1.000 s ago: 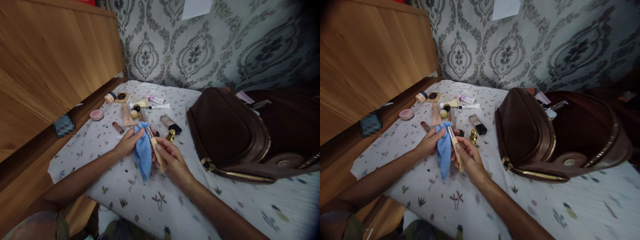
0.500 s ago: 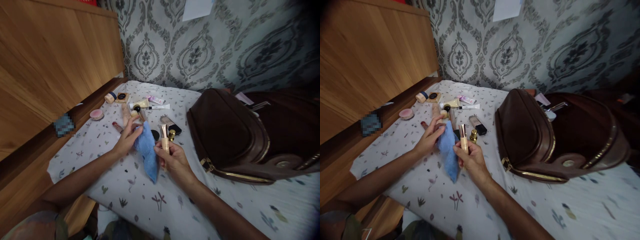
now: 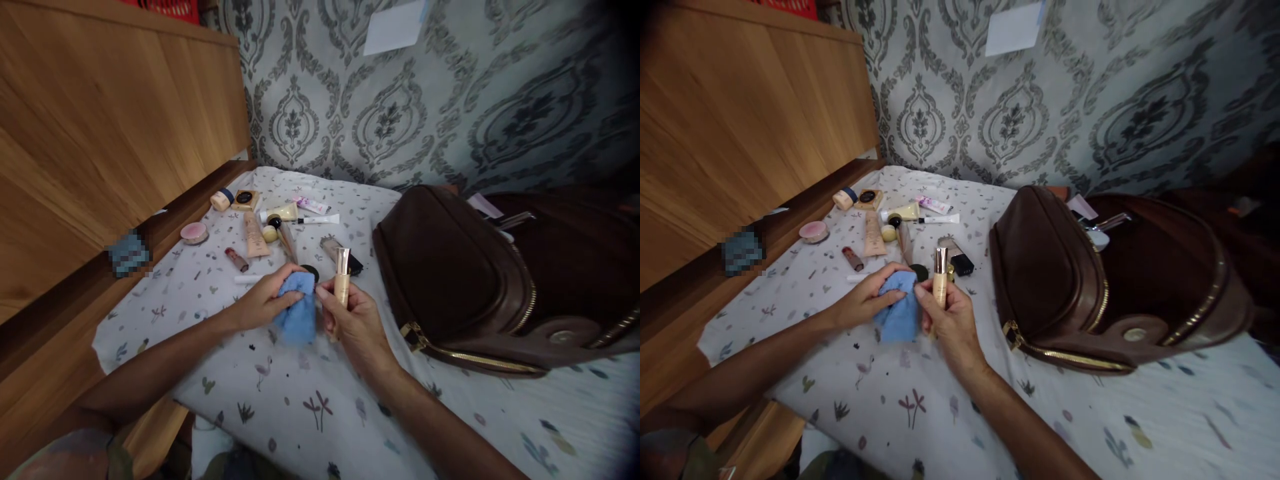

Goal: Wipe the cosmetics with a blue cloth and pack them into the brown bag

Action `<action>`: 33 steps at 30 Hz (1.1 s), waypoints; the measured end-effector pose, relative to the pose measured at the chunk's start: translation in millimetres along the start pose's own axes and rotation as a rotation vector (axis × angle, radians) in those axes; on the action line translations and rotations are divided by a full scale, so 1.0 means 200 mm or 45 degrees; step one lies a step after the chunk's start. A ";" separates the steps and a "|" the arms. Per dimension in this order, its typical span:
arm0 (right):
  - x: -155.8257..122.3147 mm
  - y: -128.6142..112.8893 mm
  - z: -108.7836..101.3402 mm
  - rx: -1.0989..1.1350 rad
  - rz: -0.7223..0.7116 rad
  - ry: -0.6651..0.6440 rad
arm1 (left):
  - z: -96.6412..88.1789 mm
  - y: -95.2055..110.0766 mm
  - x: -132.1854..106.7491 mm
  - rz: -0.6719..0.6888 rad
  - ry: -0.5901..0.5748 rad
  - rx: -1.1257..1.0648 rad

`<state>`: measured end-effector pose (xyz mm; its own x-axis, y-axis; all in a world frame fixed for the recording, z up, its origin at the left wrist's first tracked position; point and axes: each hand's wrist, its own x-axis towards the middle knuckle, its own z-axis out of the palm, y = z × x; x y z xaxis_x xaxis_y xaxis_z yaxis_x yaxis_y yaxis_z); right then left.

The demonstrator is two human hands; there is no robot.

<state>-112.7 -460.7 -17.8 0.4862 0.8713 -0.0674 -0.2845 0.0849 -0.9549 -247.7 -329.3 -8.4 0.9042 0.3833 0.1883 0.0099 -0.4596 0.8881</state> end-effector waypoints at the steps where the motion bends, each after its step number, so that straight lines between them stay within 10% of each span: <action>1: 0.00 0.00 0.00 -0.063 -0.028 0.015 | -0.01 0.00 0.00 -0.026 0.047 -0.029; 7: -0.02 0.02 0.00 -0.558 -0.337 -0.059 | -0.01 0.01 0.02 -0.080 0.317 -0.331; 15: -0.05 0.06 0.01 -0.836 -0.566 -0.248 | 0.02 0.01 0.02 -0.268 0.238 -0.659; 23: -0.02 0.09 0.02 -0.358 -0.277 -0.062 | 0.00 0.03 0.03 -0.292 0.307 -0.780; 33: -0.02 0.05 0.03 0.030 0.243 -0.311 | -0.03 0.07 0.03 -0.233 0.232 -0.805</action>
<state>-123.2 -460.8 -24.5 0.2101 0.9627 -0.1703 -0.3719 -0.0824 -0.9246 -244.6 -328.7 7.3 0.8248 0.5647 0.0305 -0.1461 0.1606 0.9762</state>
